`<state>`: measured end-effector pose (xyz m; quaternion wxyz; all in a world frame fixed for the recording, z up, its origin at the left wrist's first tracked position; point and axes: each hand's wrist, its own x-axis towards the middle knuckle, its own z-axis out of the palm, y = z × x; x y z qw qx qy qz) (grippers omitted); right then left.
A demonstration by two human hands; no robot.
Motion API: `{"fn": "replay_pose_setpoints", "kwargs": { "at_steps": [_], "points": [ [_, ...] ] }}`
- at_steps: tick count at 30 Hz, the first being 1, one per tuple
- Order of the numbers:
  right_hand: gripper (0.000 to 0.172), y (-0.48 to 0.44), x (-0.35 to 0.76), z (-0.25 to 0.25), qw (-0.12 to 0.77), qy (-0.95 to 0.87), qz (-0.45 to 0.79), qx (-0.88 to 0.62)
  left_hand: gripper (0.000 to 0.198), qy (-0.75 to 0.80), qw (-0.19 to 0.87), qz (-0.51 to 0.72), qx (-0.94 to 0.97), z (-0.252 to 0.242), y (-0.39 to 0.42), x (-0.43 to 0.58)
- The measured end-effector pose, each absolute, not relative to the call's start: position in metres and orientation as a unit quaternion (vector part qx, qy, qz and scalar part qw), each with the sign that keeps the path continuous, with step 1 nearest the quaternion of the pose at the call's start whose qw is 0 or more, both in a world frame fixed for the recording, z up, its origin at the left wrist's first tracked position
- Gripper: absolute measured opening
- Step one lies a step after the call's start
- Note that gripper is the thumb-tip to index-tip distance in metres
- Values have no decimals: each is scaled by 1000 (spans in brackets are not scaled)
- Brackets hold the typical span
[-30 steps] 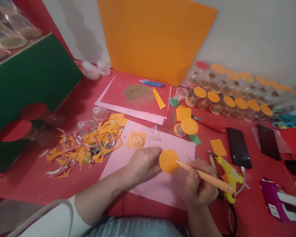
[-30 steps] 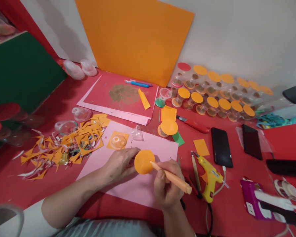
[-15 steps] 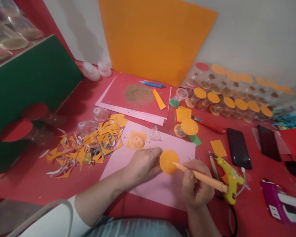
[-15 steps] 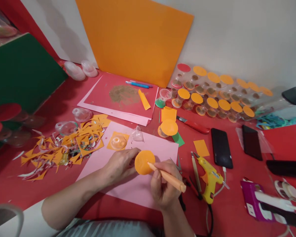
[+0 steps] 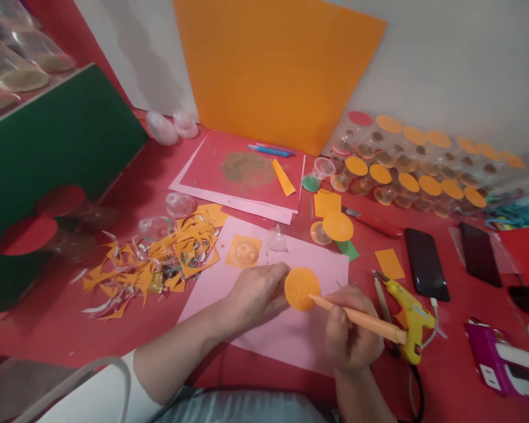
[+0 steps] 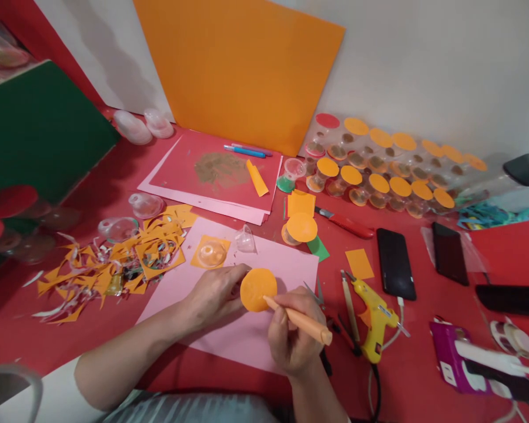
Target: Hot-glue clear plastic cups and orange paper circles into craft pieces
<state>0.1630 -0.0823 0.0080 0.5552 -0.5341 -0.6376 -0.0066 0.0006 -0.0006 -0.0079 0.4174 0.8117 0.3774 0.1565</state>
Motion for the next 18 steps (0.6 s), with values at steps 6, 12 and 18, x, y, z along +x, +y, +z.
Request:
{"fn": "replay_pose_setpoints", "kwargs": {
  "at_steps": [6,12,18],
  "points": [
    [10,-82,167,6,565,-617,-37,-547,17,385,412,150,812,-6,-2,1],
    [12,-80,165,8,540,-626,-28,-562,14,386,415,141,812,-7,-1,1],
    [11,-82,169,4,541,-605,-29,-583,11,375,412,149,817,-9,0,0]
  ]
}}
